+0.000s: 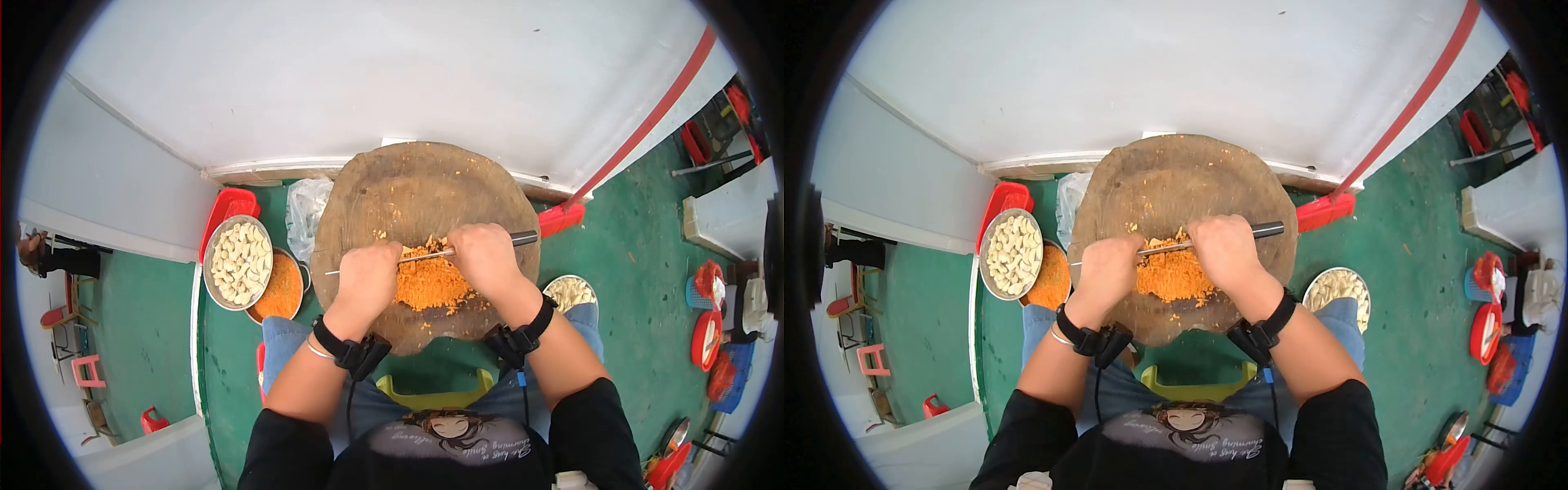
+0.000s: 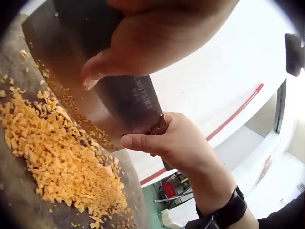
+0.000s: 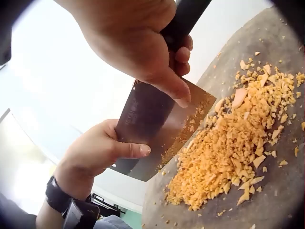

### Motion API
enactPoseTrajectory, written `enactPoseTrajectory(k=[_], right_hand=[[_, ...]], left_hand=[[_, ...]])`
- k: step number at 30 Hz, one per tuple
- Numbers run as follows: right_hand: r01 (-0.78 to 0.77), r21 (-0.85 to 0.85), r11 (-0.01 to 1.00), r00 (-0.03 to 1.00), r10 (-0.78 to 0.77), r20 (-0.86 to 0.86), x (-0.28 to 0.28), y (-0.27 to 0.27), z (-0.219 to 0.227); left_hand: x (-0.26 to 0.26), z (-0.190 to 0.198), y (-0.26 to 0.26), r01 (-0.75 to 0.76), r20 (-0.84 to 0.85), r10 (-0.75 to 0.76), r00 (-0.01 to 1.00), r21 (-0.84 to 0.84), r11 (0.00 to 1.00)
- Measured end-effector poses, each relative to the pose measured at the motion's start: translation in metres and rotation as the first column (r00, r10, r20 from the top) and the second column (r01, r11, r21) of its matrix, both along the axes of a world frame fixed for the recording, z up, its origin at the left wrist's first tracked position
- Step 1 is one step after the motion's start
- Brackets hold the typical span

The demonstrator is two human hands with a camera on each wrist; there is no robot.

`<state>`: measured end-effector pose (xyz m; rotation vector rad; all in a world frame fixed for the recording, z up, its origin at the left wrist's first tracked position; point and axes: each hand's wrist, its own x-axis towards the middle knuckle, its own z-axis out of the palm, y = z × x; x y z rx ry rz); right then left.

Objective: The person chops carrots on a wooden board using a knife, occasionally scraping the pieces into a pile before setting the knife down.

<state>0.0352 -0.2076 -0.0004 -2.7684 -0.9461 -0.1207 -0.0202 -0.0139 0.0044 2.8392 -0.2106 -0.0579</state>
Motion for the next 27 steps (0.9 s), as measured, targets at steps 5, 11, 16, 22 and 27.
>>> enactPoseTrajectory(k=[5,11,16,22,27], right_hand=[[0.012,-0.023,1.0,0.995,-0.014,-0.094,0.0,0.002,-0.011],[-0.022,0.02,1.0,1.0,0.022,-0.007,0.0,0.002,-0.013],[-0.006,0.015,1.0,1.0,0.006,-0.005,0.001,0.005,-0.01],[-0.007,0.026,1.0,1.0,0.006,0.022,0.006,0.005,-0.009],[-0.014,0.105,0.994,0.998,0.021,-0.062,0.009,0.001,-0.006]], left_hand=[[0.002,-0.007,0.001,0.023,-0.027,-0.022,0.999,0.043,0.999],[0.004,-0.008,0.002,0.021,-0.034,-0.019,0.999,0.042,0.999],[0.007,-0.008,0.005,0.009,-0.039,-0.008,0.999,0.032,0.999],[0.014,-0.004,0.006,0.01,-0.02,-0.009,1.0,0.04,0.999],[0.021,-0.002,0.006,0.044,0.03,-0.048,0.998,0.11,0.993]])
